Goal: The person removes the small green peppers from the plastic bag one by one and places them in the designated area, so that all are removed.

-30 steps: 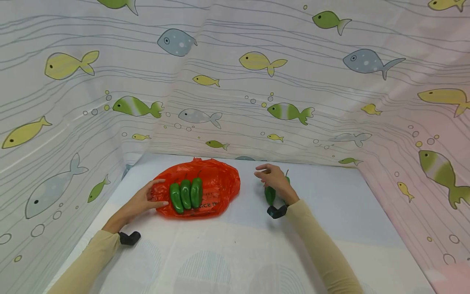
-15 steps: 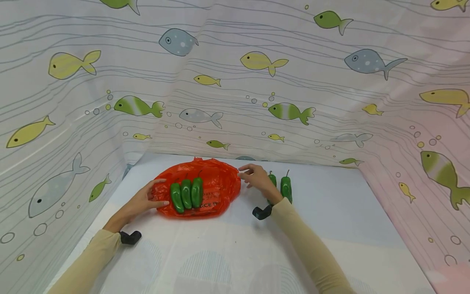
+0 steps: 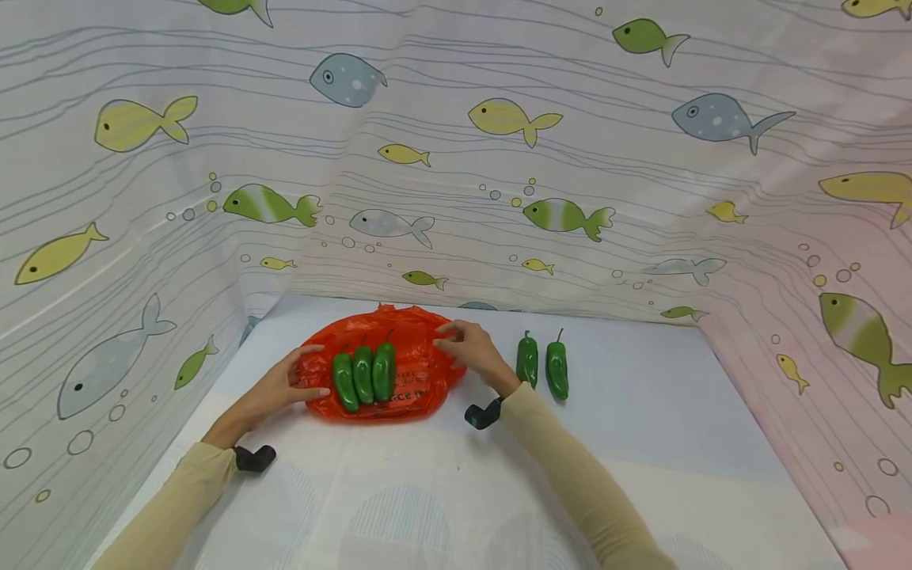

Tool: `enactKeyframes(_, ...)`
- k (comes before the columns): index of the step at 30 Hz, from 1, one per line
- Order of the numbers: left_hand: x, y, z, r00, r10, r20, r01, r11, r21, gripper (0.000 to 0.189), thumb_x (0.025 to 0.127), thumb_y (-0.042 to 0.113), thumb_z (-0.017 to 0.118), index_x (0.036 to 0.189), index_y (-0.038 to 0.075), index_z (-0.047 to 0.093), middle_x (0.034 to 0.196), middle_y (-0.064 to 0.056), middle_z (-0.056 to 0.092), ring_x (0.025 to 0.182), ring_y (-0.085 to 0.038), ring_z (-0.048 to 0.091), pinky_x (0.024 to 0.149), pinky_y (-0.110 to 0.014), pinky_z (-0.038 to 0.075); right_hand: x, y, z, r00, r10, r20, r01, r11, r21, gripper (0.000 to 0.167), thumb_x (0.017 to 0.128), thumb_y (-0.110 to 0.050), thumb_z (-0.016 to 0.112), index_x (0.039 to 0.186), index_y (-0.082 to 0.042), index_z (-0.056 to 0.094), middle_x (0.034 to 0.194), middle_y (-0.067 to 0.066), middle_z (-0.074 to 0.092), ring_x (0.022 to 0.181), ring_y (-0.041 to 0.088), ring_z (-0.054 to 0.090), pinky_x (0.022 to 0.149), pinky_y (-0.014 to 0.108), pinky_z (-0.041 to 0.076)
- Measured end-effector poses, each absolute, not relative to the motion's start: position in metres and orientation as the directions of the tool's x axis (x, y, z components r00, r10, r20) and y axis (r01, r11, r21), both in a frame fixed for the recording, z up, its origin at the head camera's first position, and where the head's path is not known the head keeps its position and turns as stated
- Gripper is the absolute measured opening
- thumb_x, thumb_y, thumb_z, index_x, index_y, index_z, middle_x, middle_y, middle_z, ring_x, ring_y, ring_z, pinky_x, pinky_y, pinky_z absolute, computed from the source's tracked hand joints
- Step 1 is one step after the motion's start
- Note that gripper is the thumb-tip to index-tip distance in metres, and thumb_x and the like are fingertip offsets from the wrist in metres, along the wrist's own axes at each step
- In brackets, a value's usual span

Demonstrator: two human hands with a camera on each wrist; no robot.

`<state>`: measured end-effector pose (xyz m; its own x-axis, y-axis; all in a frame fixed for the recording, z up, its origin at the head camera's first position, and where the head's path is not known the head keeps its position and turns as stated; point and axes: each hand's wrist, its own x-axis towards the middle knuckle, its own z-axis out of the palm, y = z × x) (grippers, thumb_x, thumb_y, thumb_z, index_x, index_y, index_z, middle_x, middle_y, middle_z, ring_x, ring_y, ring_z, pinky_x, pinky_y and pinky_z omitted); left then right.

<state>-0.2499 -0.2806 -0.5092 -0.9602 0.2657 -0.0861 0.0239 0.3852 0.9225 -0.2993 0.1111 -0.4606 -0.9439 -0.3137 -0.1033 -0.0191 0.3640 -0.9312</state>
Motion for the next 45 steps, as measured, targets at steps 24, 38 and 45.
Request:
enactKeyframes(24,-0.248,-0.279,-0.507,-0.960,0.262,-0.095,0.015,0.387,0.922,0.087,0.085,0.022,0.086,0.155,0.021,0.035,0.152,-0.019,0.042,0.130,-0.039,0.052,0.104,-0.051,0.049,-0.309,0.059,-0.481,-0.912,-0.368,-0.178,0.021,0.394,-0.919,0.051,0.097,-0.025,0.074,0.139,0.000,0.058,0.109,0.018,0.066,0.090,0.037,0.070,0.080,0.043,0.061)
enactKeyframes(38,-0.248,-0.279,-0.507,-0.961,0.257,-0.104,0.005,0.389,0.921,0.087,0.085,0.022,0.086,0.155,0.022,0.036,0.154,-0.018,0.040,0.134,-0.040,0.049,0.107,-0.055,0.045,-0.313,0.036,-0.491,-0.916,-0.352,-0.194,0.032,0.417,-0.909,0.055,0.097,-0.030,0.074,0.140,-0.001,0.056,0.100,0.020,0.071,0.081,0.030,0.072,0.075,0.035,0.061)
enactKeyframes(45,-0.248,-0.280,-0.508,-0.961,0.256,-0.103,0.009,0.402,0.916,0.086,0.086,0.023,0.086,0.156,0.021,0.035,0.155,-0.018,0.040,0.135,-0.041,0.048,0.108,-0.056,0.045,-0.317,0.030,-0.492,-0.911,-0.364,-0.196,0.043,0.389,-0.920,0.059,0.097,-0.028,0.075,0.142,0.002,0.052,0.096,0.022,0.072,0.080,0.034,0.072,0.071,0.039,0.061)
